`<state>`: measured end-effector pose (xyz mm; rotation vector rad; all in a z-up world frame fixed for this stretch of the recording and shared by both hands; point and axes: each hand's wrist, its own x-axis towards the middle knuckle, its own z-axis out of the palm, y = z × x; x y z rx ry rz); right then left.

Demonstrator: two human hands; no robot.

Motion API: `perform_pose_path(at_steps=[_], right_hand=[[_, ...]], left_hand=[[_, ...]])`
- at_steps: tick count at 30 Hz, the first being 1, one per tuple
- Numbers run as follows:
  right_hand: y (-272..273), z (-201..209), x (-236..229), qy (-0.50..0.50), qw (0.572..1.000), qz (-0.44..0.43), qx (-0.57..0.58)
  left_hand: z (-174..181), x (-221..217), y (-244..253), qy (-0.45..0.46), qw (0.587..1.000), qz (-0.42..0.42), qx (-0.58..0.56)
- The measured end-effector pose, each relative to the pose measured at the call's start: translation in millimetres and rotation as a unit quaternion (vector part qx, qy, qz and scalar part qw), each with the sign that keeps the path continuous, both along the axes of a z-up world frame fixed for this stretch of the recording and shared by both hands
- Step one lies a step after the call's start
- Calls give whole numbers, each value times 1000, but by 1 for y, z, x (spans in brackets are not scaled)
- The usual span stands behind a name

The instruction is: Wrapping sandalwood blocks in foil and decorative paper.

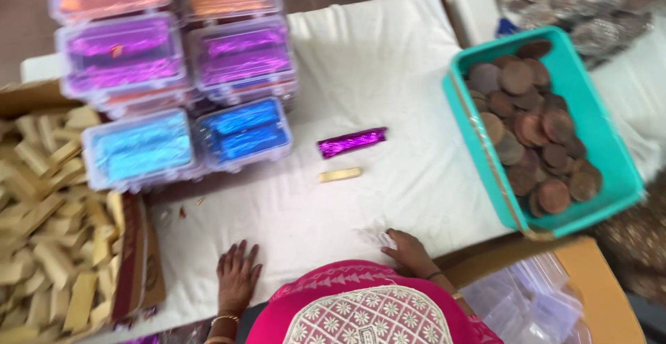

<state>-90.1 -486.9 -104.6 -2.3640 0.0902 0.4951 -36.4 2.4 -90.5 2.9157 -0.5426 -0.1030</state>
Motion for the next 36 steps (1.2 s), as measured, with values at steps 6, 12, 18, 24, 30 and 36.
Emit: perform_pose_path(at_steps=[6,12,18,24,30,36], right_hand=[[24,37,48,135,977,108,-123],[55,46,76,161,970,86,-157],[73,62,80,129,968,142,-164],[65,40,65,75,981,142,-111],[68,57,43,145,984,78,-66],[42,50,42,93,989,52,99]], left_hand=[[26,-27,68,9,985,167,-39],[115,16,79,-93,976,166,-105],[159,75,169,-252,914,312,-61],[110,104,273,8,875,480,63],[42,90,324,10,844,536,20],[151,34,235,-215,699,482,-483]])
